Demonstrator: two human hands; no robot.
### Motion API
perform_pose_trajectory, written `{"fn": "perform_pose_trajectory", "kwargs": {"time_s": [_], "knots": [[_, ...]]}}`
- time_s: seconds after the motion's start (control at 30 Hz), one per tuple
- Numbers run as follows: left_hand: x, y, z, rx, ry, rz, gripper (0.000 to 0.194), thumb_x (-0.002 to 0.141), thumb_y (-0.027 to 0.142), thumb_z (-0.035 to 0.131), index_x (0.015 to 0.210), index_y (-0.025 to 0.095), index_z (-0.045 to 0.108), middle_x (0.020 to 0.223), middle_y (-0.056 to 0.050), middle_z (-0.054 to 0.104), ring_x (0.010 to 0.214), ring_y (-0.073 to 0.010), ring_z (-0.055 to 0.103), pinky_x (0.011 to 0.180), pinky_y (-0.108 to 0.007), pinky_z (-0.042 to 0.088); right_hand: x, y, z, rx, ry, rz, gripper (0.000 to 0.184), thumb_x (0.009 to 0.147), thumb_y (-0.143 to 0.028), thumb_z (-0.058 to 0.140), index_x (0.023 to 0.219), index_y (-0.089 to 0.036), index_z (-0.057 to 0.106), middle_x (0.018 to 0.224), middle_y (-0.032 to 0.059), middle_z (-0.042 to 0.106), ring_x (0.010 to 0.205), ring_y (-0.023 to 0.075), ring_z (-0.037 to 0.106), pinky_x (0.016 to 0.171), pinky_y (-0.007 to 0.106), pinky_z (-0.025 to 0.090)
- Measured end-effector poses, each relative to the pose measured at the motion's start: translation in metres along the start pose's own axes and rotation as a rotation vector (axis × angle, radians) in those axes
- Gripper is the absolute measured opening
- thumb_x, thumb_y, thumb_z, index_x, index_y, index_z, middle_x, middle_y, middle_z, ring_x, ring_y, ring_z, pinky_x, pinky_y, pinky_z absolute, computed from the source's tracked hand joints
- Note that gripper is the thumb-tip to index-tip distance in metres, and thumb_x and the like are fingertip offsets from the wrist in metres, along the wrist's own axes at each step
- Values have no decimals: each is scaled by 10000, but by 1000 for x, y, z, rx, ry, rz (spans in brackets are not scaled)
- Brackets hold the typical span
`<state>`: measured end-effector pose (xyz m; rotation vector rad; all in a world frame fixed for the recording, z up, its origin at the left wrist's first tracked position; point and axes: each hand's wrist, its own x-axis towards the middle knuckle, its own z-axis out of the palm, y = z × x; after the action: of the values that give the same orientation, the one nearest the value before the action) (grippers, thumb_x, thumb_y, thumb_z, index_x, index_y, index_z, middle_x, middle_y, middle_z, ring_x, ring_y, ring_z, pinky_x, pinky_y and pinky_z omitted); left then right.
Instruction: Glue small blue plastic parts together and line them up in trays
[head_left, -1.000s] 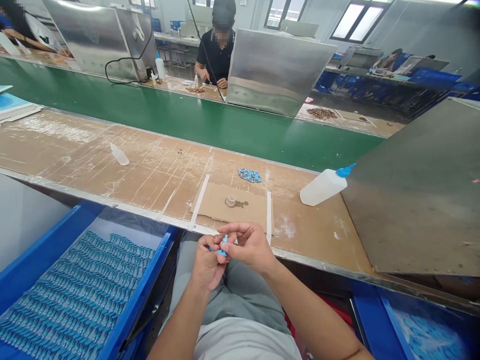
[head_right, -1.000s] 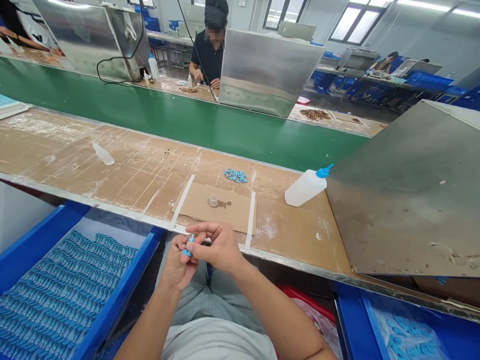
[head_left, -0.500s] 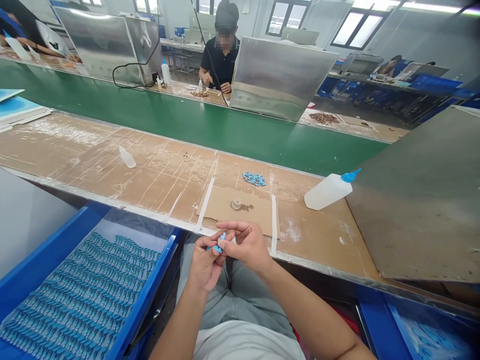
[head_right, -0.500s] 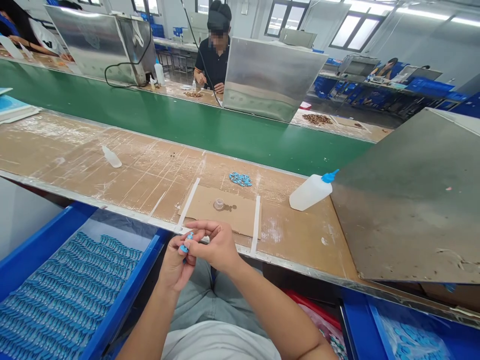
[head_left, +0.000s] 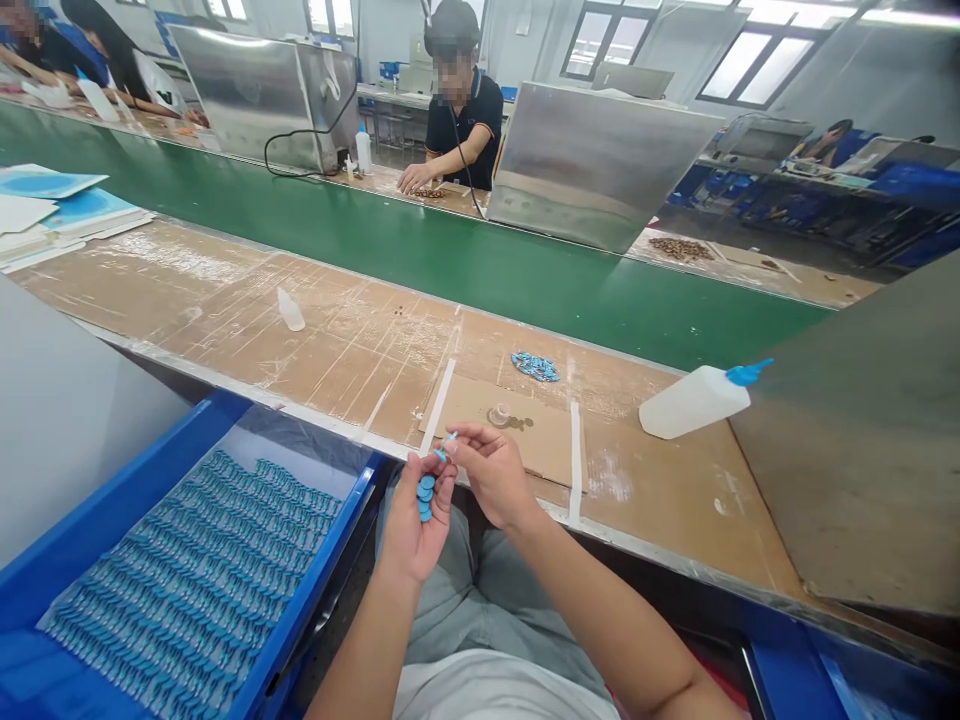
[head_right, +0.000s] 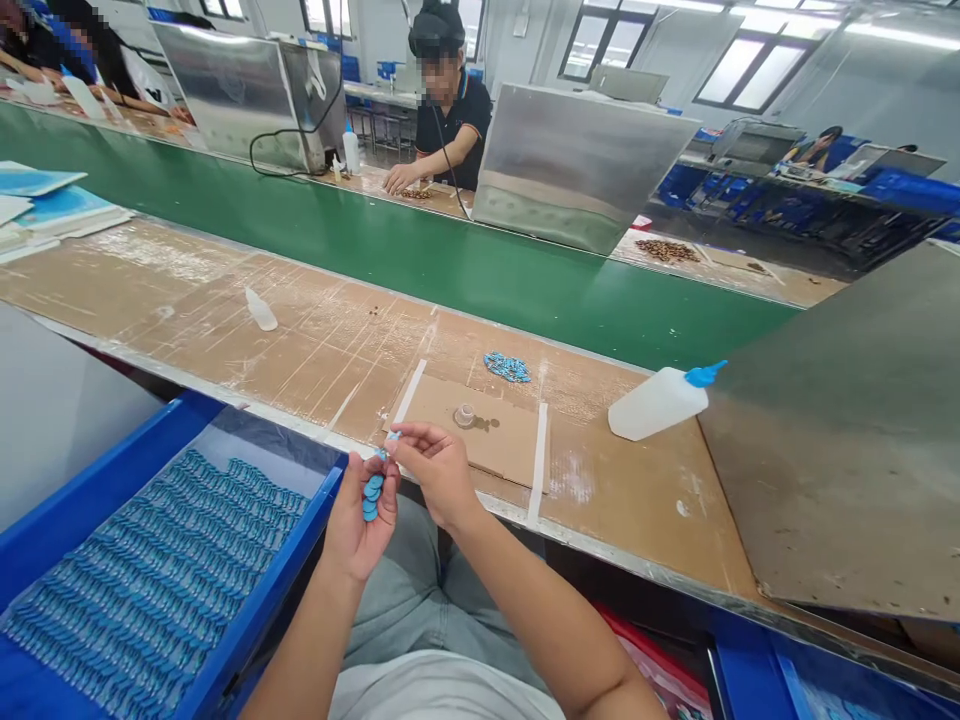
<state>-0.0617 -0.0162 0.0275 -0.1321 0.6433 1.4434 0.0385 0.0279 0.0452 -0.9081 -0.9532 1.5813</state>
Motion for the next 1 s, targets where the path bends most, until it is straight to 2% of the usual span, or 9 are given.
{"fn": "perform_pose_trajectory", "kwargs": {"time_s": [0.1,0.23,0.37,0.47,0.67,0.8,0.87,0.93,1.0], "knots": [[3,11,-1,-78,41,-44,304,836,292,530,901,43,692,912,-164,718,905,-208,684,792,-270,570,29,10,5,-140,90,-117,278,657,-339,785,876,-187,703,757,29,704,728,170,664,712,302,529],[1,22,-9,-127,-52,5,386,822,252,473,1067,9,645,1146,-234,645,1169,-296,552,940,-365,506,88,31,6,-702,158,-408,208,740,-345,696,884,-195,711,820,32,721,806,196,673,808,332,503],[-3,27,-14,-116,-136,33,426,790,178,472,1159,6,599,1280,-245,558,1259,-314,456,1018,-401,440,139,55,3,-1138,109,-562,165,805,-269,607,927,-207,700,923,35,726,901,200,664,897,339,450],[-6,30,-15,-110,-159,40,431,787,167,470,1166,7,596,1304,-244,538,1271,-315,439,1036,-400,420,158,67,0,-1314,58,-591,214,819,-237,581,1008,-194,670,906,43,728,908,205,657,930,356,411],[-4,34,-17,-101,-143,51,407,782,150,477,1136,0,609,1296,-245,545,1264,-315,447,1039,-392,418,164,75,-4,-1408,58,-613,259,832,-243,561,1073,-180,630,879,40,730,885,204,653,916,344,403],[-1,33,-18,-87,-137,51,395,778,144,481,1120,0,616,1290,-245,550,1256,-317,457,1040,-391,418,158,66,-2,-1403,96,-610,264,815,-283,593,1052,-175,634,923,55,721,891,224,647,880,351,431],[1,33,-20,-84,-138,55,398,779,145,480,1123,-3,614,1292,-244,548,1254,-319,460,1041,-395,417,143,57,0,-1349,147,-643,259,815,-306,599,1033,-171,640,958,68,711,899,234,640,874,362,440],[2,32,-22,-87,-141,65,407,784,156,479,1136,-2,607,1292,-243,549,1251,-318,465,1039,-403,418,117,47,0,-1241,143,-682,228,833,-311,583,1008,-180,647,949,64,706,880,219,639,858,354,455],[4,31,-24,-95,-142,78,418,796,180,473,1158,15,600,1277,-230,566,1239,-310,483,1026,-413,429,82,39,-1,-1108,6,-690,189,845,-300,580,983,-195,656,887,43,704,789,175,640,799,313,483]]}}
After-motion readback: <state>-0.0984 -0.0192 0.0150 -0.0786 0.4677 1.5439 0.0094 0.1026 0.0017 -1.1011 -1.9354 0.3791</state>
